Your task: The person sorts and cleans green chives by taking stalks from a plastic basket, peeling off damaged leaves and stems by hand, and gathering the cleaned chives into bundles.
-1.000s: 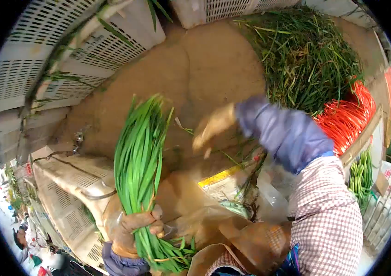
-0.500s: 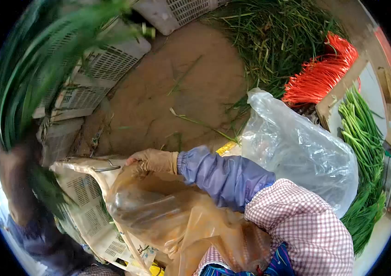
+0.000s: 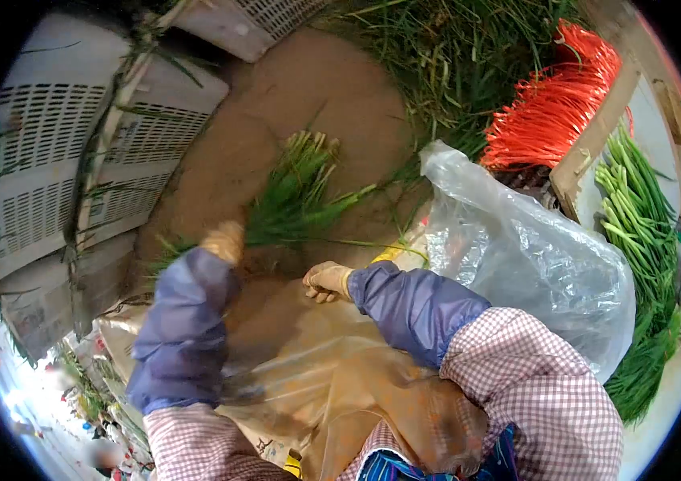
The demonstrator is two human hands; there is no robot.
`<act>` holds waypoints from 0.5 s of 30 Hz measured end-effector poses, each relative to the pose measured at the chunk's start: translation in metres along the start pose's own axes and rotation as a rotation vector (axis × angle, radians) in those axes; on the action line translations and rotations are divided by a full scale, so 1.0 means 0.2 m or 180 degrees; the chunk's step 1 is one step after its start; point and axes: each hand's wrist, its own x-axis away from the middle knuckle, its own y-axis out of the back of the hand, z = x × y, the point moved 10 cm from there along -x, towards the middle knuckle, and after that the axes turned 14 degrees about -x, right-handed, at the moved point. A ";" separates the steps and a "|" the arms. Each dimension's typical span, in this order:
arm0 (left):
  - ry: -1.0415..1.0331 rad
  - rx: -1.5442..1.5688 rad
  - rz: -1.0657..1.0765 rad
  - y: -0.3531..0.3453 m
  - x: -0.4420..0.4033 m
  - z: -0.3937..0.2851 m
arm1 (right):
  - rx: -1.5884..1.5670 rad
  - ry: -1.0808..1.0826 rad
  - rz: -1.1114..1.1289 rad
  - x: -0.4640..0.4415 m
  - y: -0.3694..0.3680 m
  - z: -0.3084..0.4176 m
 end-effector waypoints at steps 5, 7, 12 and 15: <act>-0.0036 -0.0453 -0.0883 0.71 0.45 0.27 | -0.1537 0.0423 0.1568 0.14 -0.53 0.20; -0.0232 -0.0791 -0.1890 0.92 0.78 0.30 | -0.2156 0.0325 0.2130 0.20 -0.70 0.26; 0.0044 -0.0657 -0.2402 0.78 1.50 0.33 | -0.3456 0.0055 0.2312 0.50 -0.99 0.35; 0.0897 0.0399 -0.0369 0.28 1.86 0.23 | -0.2980 0.0698 0.2822 0.62 -1.01 0.37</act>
